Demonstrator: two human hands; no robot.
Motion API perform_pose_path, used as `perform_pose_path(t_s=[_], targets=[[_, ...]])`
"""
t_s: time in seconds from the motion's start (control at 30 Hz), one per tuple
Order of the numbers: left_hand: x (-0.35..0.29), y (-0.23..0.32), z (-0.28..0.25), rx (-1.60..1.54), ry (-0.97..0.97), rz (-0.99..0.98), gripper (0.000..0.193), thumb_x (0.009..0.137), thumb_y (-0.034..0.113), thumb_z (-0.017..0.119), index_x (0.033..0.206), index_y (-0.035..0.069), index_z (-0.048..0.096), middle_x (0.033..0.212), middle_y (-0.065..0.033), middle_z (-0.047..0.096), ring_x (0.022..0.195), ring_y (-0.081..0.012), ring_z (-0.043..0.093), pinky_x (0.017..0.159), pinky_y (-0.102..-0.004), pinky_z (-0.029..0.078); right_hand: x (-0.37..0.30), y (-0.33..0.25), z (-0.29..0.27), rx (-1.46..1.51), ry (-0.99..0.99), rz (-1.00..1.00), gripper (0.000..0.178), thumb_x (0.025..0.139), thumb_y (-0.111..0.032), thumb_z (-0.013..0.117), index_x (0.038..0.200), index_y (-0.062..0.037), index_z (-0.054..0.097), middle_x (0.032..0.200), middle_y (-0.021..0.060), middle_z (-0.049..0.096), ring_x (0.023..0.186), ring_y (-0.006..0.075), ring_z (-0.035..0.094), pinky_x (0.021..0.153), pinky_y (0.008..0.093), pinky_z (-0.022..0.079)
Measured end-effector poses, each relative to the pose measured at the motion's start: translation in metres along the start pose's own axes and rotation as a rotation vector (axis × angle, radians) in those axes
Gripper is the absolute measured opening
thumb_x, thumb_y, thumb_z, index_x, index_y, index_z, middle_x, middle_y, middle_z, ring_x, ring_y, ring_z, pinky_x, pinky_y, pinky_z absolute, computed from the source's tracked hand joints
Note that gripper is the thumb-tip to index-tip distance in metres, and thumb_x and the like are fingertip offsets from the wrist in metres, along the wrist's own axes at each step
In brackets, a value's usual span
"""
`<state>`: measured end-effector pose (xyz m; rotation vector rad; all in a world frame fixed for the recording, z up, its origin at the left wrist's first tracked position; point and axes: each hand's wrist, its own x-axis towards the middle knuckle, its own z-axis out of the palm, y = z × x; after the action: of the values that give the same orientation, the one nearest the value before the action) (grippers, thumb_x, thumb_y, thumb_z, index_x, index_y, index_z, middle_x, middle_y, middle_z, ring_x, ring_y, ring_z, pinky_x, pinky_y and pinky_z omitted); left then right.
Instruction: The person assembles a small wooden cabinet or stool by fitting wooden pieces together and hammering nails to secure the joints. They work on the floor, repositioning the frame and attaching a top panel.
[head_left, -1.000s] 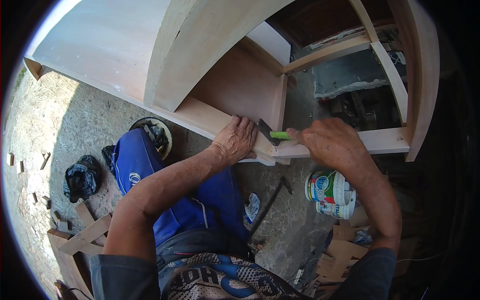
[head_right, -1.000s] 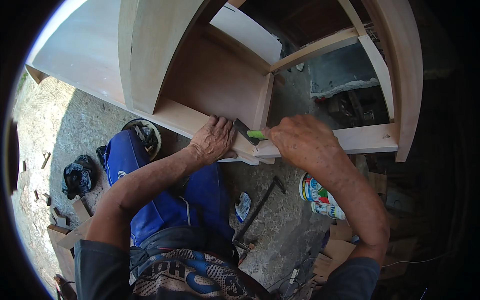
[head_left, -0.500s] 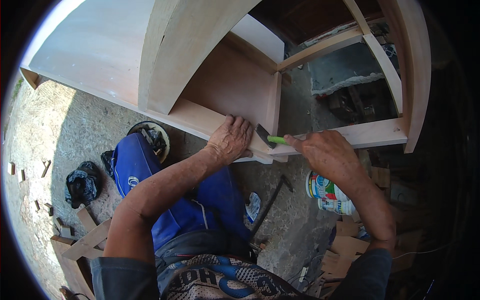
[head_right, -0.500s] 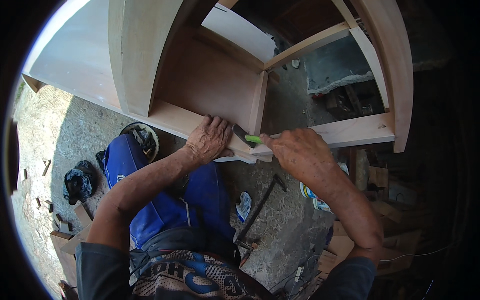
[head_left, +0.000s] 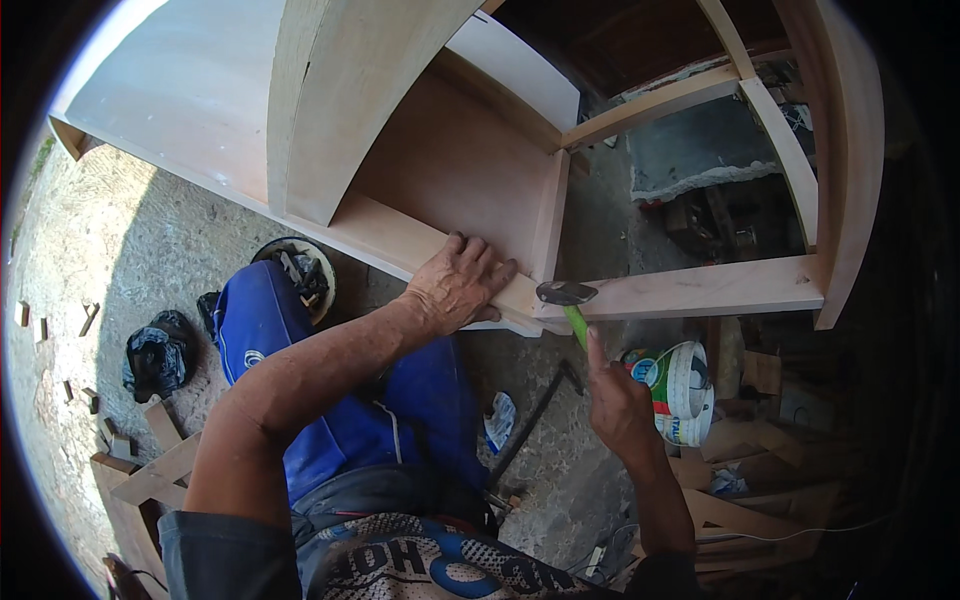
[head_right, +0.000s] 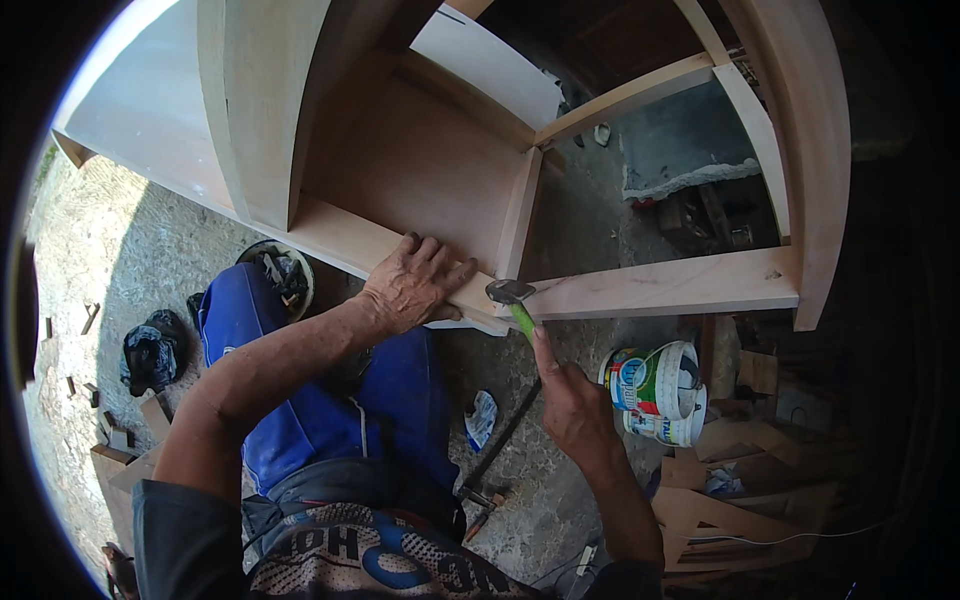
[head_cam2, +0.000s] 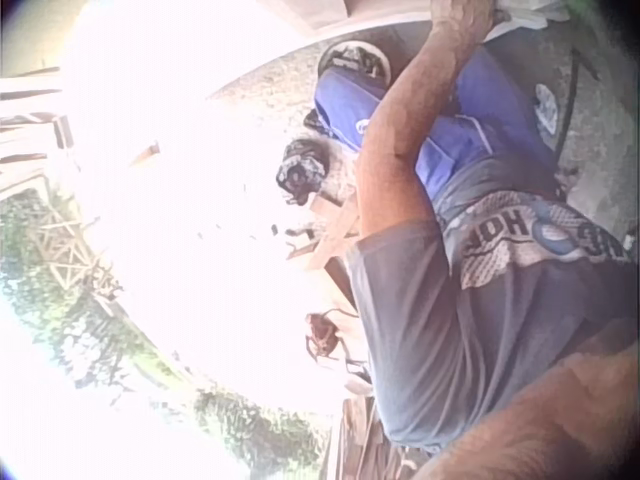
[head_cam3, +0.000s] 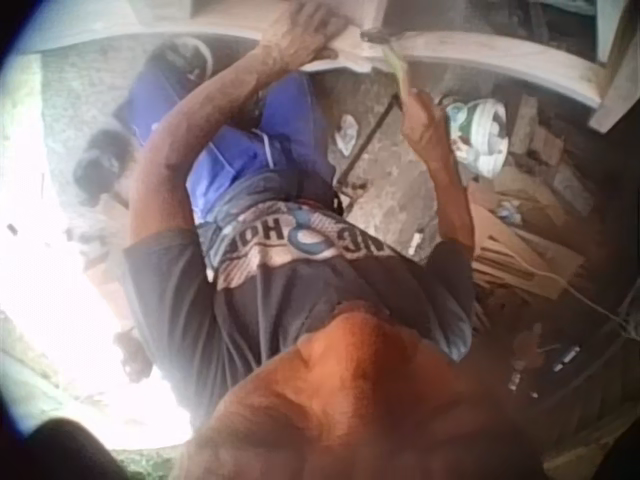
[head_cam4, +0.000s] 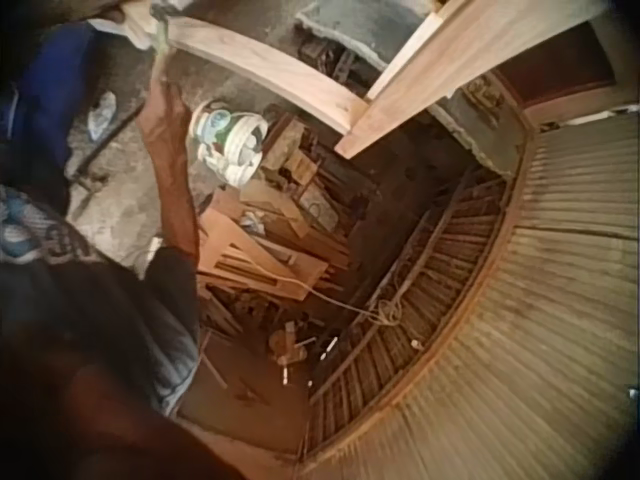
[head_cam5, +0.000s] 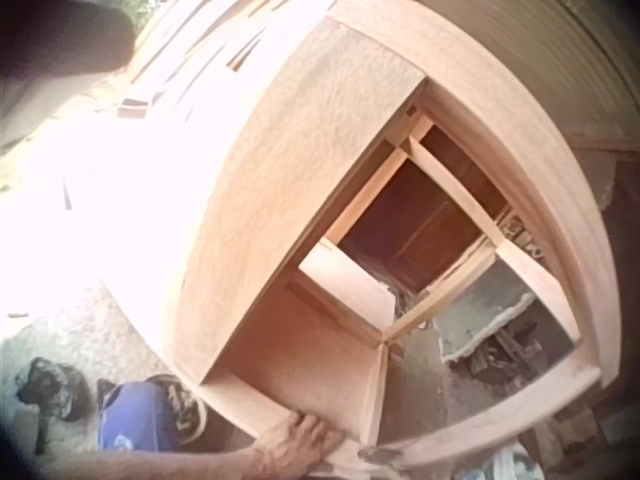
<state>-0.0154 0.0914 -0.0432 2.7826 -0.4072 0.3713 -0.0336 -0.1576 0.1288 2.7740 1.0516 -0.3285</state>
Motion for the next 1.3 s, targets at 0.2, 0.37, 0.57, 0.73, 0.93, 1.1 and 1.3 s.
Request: perform_pose_path(t_s=[0.2,0.37,0.57,0.73,0.93,1.1,1.3], targets=[[-0.002,-0.002,0.005,0.024,0.011,0.001,0.075,0.086,0.059,0.061,0.145,0.015,0.044,0.119,-0.0108,0.057,0.12,-0.0282,0.049,0.108,-0.0486,0.035,0.007,-0.006,-0.01,0.017,0.223,-0.065,0.061,0.091,0.007,0.052,0.149,-0.0017,0.039,0.085,0.0245,0.066,0.077,0.0405,0.068,0.068,0.0455,0.053],[0.001,0.001,-0.004,0.004,-0.032,0.012,0.074,0.088,0.057,0.06,0.145,0.015,0.044,0.121,-0.0103,0.057,0.12,-0.0282,0.049,0.108,-0.0481,0.035,0.014,-0.006,-0.004,-0.059,0.083,-0.008,0.06,0.091,0.007,0.053,0.149,0.0004,0.039,0.094,0.0278,0.066,0.084,0.0419,0.069,0.071,0.0456,0.055],[-0.001,-0.002,0.002,0.03,0.05,0.009,0.072,0.087,0.057,0.06,0.143,0.013,0.046,0.113,-0.0103,0.059,0.118,-0.0268,0.05,0.106,-0.0455,0.036,0.006,-0.021,-0.024,0.029,0.348,-0.151,0.058,0.091,0.007,0.054,0.147,0.0044,0.039,0.096,0.0292,0.067,0.087,0.0425,0.07,0.073,0.0465,0.055],[0.003,-0.003,0.003,-0.025,0.042,0.01,0.071,0.087,0.056,0.061,0.142,0.013,0.046,0.114,-0.01,0.057,0.117,-0.026,0.049,0.105,-0.0454,0.036,0.002,-0.006,0.002,-0.026,0.231,-0.103,0.058,0.091,0.007,0.055,0.146,0.0062,0.039,0.096,0.0286,0.066,0.084,0.0405,0.07,0.071,0.0439,0.055],[-0.001,-0.004,0.002,0.045,0.073,0.012,0.071,0.088,0.054,0.062,0.143,0.013,0.045,0.116,-0.0095,0.057,0.117,-0.0257,0.049,0.105,-0.0452,0.036,0.002,-0.019,-0.018,0.038,0.289,-0.127,0.06,0.092,0.004,0.055,0.147,0.0098,0.032,0.102,0.0301,0.066,0.086,0.0408,0.071,0.074,0.0423,0.056],[-0.003,0.003,0.003,0.043,0.056,0.035,0.072,0.087,0.055,0.062,0.144,0.014,0.045,0.116,-0.0097,0.058,0.117,-0.0259,0.049,0.104,-0.0449,0.036,0.009,0.006,0.015,-0.038,0.176,-0.083,0.063,0.092,0.009,0.05,0.151,0.0052,0.029,0.105,0.0309,0.065,0.077,0.0385,0.07,0.07,0.0434,0.056],[0.0,-0.004,0.0,0.037,0.033,0.019,0.072,0.088,0.056,0.061,0.144,0.013,0.047,0.116,-0.0109,0.058,0.117,-0.0267,0.05,0.101,-0.0442,0.037,-0.006,0.002,0.016,0.092,0.534,-0.236,0.064,0.091,0.009,0.051,0.151,0.0032,0.03,0.107,0.0318,0.065,0.079,0.0411,0.07,0.07,0.043,0.055]])
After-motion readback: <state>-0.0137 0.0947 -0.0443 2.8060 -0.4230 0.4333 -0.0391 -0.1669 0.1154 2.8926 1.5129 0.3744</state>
